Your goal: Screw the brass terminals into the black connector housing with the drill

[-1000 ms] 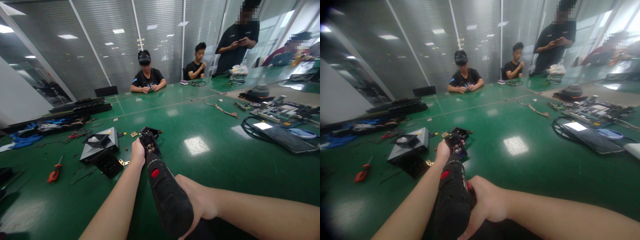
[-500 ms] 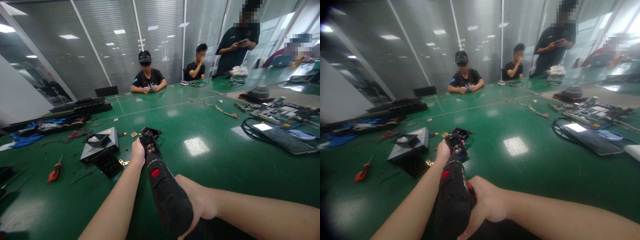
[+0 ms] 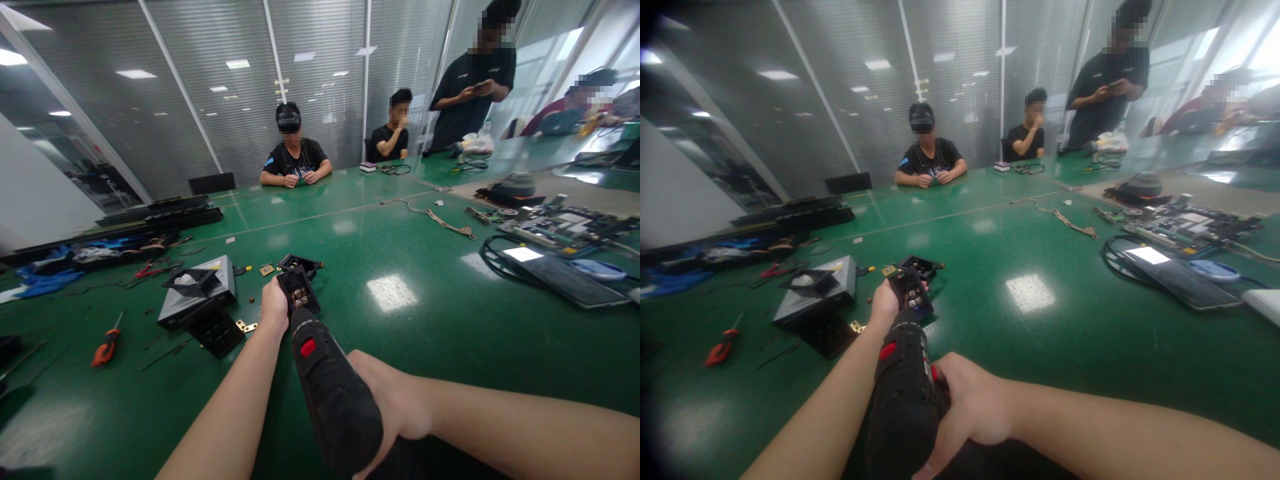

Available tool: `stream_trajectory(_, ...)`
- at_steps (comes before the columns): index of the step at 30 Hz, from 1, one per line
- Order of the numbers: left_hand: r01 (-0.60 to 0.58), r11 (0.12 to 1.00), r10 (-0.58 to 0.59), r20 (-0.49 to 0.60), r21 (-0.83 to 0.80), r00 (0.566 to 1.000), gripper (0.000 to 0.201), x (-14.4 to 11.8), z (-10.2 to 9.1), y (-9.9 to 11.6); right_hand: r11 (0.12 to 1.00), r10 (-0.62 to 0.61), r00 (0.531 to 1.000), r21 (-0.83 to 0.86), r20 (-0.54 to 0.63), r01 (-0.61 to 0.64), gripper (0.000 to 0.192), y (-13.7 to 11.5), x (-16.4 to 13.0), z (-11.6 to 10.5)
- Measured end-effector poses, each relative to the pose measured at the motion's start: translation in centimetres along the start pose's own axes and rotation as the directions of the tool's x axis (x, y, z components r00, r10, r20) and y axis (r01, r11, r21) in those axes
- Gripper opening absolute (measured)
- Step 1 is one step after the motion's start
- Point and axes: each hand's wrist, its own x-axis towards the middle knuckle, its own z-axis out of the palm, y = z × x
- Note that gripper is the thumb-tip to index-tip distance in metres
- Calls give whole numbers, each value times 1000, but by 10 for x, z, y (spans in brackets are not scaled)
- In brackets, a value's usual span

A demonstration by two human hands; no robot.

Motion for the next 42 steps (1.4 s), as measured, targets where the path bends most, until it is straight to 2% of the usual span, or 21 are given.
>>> stream_trajectory(6,-13,999,13,-2,-33,1000,29,-2,2,2,999,17,1000,-29,-17,-17,51,-1,-3,-1)
stream_trajectory(14,-4,1000,4,-8,-26,1000,30,-4,3,4,999,22,1000,-40,-2,-22,54,-2,-1,0)
stream_trajectory(21,-19,1000,19,-2,-14,1000,32,-1,1,1,999,-3,1000,-43,-8,3,48,0,-2,-2)
stream_trajectory(32,-12,998,12,-2,-59,1000,30,0,0,-1,999,-14,1000,-40,-11,13,50,5,-3,-3)
stream_trajectory(42,-48,997,47,-14,-64,999,27,-5,4,1,998,64,998,30,-15,-63,52,3,-1,0)
